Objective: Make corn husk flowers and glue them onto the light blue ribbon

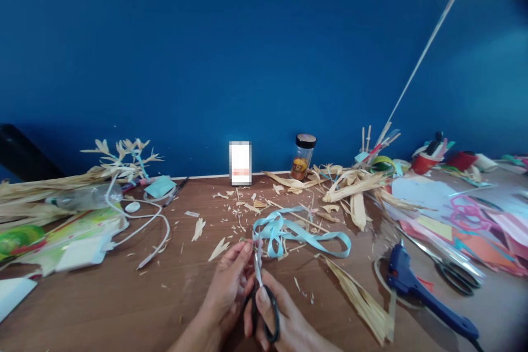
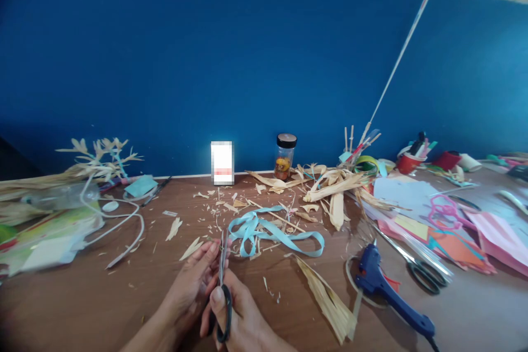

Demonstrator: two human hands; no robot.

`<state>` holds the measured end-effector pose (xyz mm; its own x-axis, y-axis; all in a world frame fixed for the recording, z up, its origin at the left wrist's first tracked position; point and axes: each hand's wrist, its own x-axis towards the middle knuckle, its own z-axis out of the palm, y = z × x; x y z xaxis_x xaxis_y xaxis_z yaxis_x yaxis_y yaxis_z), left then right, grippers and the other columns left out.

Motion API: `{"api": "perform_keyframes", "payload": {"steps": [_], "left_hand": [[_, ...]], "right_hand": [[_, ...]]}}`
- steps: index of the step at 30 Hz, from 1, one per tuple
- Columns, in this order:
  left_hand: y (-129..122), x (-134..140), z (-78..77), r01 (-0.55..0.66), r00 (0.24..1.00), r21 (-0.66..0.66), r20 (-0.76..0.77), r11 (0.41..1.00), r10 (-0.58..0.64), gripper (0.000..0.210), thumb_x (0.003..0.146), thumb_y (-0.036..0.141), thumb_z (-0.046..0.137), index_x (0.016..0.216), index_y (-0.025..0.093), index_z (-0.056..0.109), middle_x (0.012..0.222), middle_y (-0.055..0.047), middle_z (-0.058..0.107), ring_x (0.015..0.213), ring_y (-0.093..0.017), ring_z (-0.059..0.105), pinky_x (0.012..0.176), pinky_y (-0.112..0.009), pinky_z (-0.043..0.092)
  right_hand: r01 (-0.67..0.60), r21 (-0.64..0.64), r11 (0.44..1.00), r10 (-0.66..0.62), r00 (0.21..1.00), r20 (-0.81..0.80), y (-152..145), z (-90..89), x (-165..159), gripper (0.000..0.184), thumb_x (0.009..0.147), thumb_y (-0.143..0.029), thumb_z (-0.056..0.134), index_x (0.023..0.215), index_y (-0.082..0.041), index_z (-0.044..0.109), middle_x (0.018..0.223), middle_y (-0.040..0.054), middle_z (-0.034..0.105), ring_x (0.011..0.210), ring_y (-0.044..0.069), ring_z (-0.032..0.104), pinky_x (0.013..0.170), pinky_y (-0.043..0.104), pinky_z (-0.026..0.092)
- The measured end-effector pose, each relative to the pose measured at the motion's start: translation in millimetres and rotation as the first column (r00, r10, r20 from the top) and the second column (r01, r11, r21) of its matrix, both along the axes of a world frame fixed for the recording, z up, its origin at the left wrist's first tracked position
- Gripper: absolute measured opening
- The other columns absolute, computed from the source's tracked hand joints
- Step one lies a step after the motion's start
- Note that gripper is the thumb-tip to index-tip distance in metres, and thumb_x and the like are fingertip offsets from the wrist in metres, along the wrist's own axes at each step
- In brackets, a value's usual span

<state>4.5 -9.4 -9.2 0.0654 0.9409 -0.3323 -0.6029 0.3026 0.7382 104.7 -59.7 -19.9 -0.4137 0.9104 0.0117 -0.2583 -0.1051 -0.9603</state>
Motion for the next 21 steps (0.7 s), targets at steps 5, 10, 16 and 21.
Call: {"api": "perform_keyframes", "payload": {"steps": [5,10,16,21], "left_hand": [[-1.7,2.2,3.4,0.018,0.999,0.001,-0.031,1.000,-0.018,0.024,0.059,0.027,0.072,0.075,0.016,0.057,0.057,0.004,0.059,0.033,-0.002,0.045,0.032,-0.012,0.035],[-1.5,1.6,5.8,0.071,0.996,0.014,-0.049,0.997,-0.070,0.025,0.060,0.031,0.072,0.067,0.014,0.054,0.067,0.002,0.063,0.029,0.002,0.034,0.028,-0.011,0.026],[-1.7,0.8,0.1,0.057,0.998,0.062,-0.040,0.996,-0.054,0.021,0.064,0.030,0.069,0.071,0.015,0.055,0.062,0.003,0.061,0.031,0.000,0.039,0.033,-0.013,0.034],[-2.4,0.8,1.9,0.069,0.996,0.054,-0.059,0.996,-0.066,0.019,0.065,0.029,0.068,0.072,0.015,0.056,0.065,0.001,0.062,0.040,-0.004,0.050,0.036,-0.012,0.037]], "right_hand": [[0.003,-0.015,1.000,-0.003,1.000,0.014,-0.1,-2.6,-0.4,0.050,0.076,-0.067,0.032,0.089,-0.019,0.037,0.055,-0.0059,0.049,0.030,0.001,0.031,0.029,0.012,0.023],[0.004,-0.014,1.000,-0.003,1.000,0.011,-0.9,-2.1,0.4,0.047,0.078,-0.064,0.033,0.089,-0.019,0.037,0.056,-0.0054,0.050,0.030,0.001,0.030,0.030,0.012,0.022],[0.028,-0.038,0.999,-0.029,0.999,-0.017,-2.4,-1.7,-0.8,0.048,0.077,-0.065,0.035,0.088,-0.018,0.037,0.054,-0.0060,0.049,0.028,0.000,0.028,0.029,0.012,0.020],[0.013,-0.034,0.999,-0.013,1.000,-0.022,-1.8,-2.7,-0.2,0.047,0.078,-0.064,0.035,0.089,-0.018,0.037,0.055,-0.0061,0.049,0.029,0.000,0.028,0.029,0.012,0.021]]}}
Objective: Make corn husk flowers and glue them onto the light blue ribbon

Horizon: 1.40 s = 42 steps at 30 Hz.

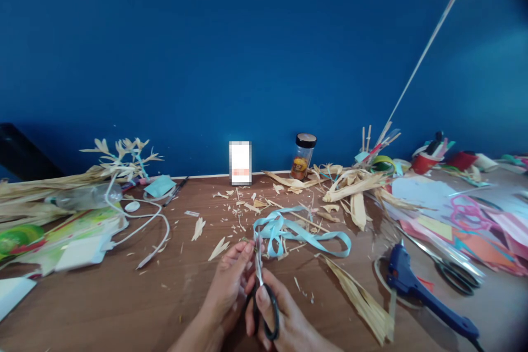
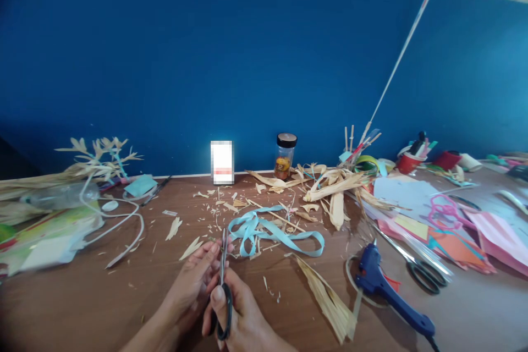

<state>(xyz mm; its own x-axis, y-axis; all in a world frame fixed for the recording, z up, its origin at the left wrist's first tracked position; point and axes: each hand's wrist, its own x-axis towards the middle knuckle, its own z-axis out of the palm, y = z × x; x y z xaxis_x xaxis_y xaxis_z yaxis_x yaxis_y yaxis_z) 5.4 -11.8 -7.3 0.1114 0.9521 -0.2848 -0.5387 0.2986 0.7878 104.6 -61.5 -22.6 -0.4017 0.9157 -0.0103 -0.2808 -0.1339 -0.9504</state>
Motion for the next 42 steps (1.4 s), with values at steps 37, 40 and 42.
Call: {"api": "perform_keyframes", "payload": {"steps": [37,40,42], "left_hand": [[2.5,-1.2,-5.7,-0.009,0.999,-0.022,0.047,1.000,0.010,0.017,0.063,0.027,0.071,0.071,0.017,0.060,0.056,0.004,0.060,0.032,-0.003,0.042,0.039,-0.016,0.041],[2.7,-1.7,-4.6,-0.031,0.997,-0.053,0.074,0.998,0.035,0.017,0.063,0.024,0.071,0.073,0.016,0.060,0.062,0.002,0.063,0.040,-0.004,0.050,0.043,-0.015,0.045],[3.4,-2.3,-3.6,-0.065,0.993,-0.092,0.087,0.994,0.073,0.016,0.064,0.020,0.070,0.075,0.016,0.060,0.072,0.001,0.065,0.048,-0.005,0.056,0.049,-0.016,0.048]], "right_hand": [[0.117,0.045,0.992,-0.121,0.987,0.110,-0.1,10.0,-0.9,0.041,0.081,-0.058,0.036,0.079,-0.018,0.041,0.044,-0.0085,0.040,0.036,0.004,0.028,0.037,0.015,0.022],[0.147,0.040,0.988,-0.150,0.982,0.115,0.6,9.5,-1.0,0.039,0.081,-0.057,0.037,0.078,-0.018,0.041,0.043,-0.0088,0.039,0.035,0.004,0.028,0.037,0.015,0.023],[0.145,0.006,0.989,-0.145,0.984,0.105,1.7,7.3,-0.5,0.038,0.082,-0.057,0.036,0.080,-0.019,0.040,0.045,-0.0085,0.041,0.033,0.004,0.026,0.035,0.015,0.021]]}}
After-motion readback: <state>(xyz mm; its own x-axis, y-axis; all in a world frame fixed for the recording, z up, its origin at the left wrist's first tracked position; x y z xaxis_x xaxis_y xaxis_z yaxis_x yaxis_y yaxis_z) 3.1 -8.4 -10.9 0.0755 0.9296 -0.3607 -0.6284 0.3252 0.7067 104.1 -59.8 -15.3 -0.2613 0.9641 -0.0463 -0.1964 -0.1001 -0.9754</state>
